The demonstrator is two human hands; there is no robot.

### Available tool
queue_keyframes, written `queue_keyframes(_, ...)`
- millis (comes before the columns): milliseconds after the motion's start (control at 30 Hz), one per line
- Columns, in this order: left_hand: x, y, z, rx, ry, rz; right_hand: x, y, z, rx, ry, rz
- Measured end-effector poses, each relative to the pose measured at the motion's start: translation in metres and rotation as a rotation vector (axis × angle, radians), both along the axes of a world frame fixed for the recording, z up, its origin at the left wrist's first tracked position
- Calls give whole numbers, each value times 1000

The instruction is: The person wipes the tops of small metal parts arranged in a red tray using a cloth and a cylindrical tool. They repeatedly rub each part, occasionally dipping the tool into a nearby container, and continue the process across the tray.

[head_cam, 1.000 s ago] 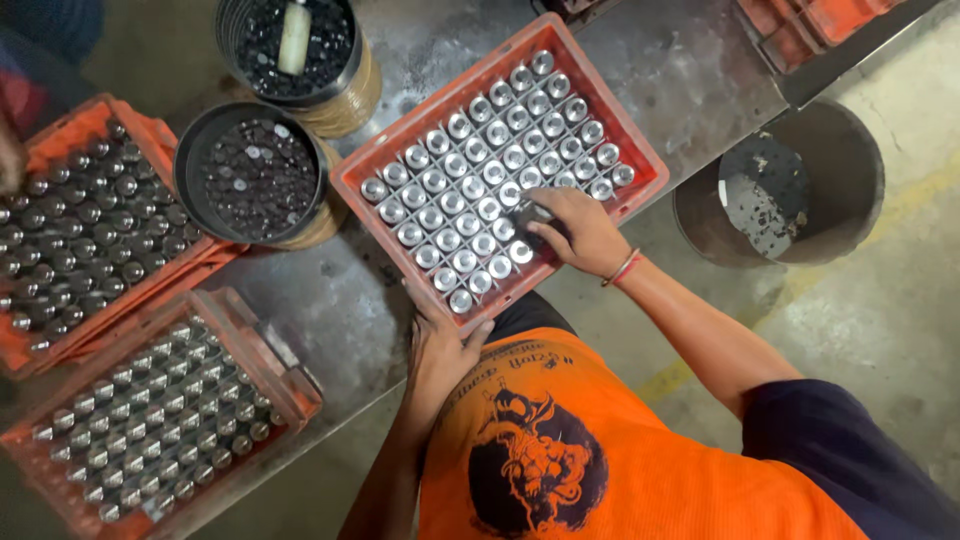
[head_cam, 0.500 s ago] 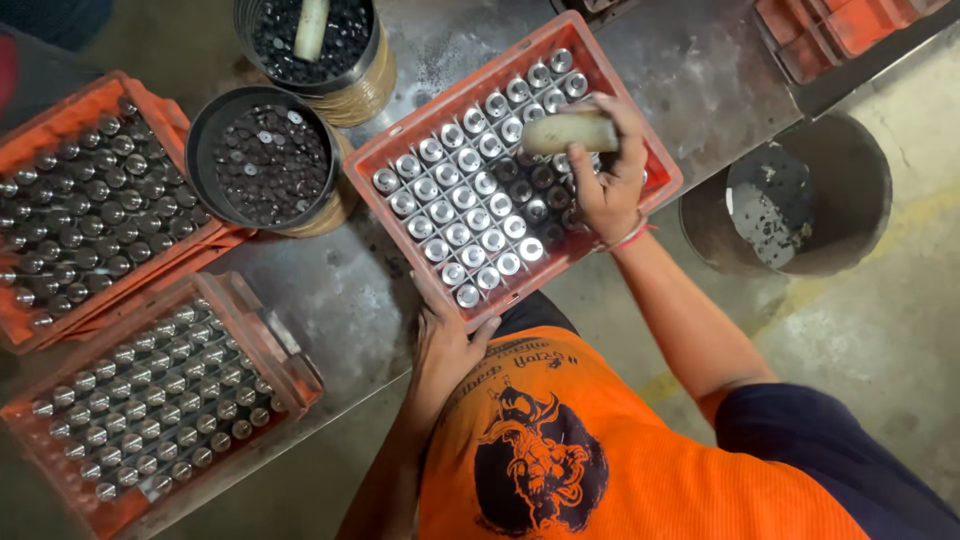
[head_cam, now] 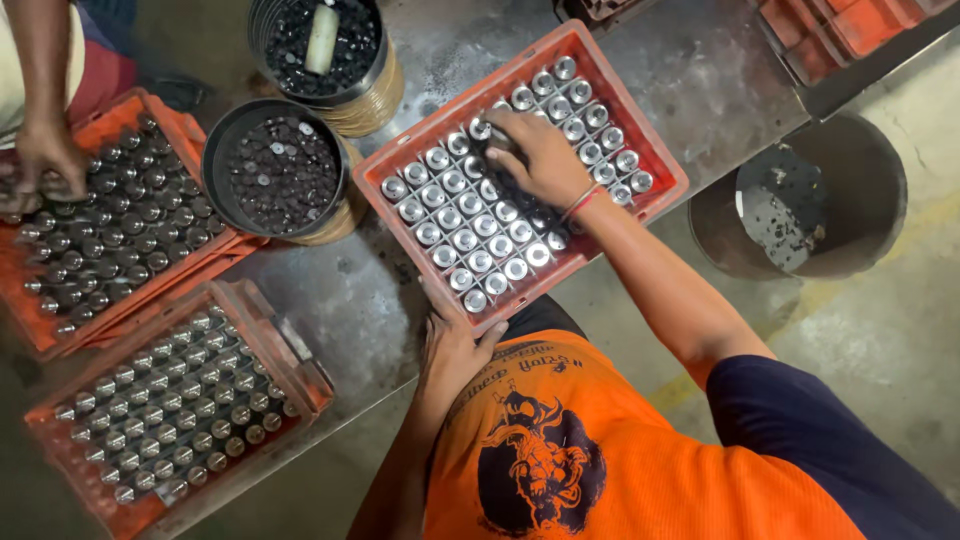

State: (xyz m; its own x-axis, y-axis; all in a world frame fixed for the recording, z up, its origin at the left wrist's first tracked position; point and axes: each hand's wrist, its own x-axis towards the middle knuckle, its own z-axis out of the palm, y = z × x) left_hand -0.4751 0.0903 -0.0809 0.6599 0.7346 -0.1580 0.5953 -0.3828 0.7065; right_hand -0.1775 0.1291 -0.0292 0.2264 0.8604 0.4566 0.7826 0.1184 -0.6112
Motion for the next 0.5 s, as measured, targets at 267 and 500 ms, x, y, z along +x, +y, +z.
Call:
queue_keyframes(267, 2, 3, 2, -46, -5, 21, 12, 27, 11, -72, 141, -102)
queue_keyframes(500, 3, 3, -3, 48, -83, -16, 34, 28, 14, 334, 162, -247)
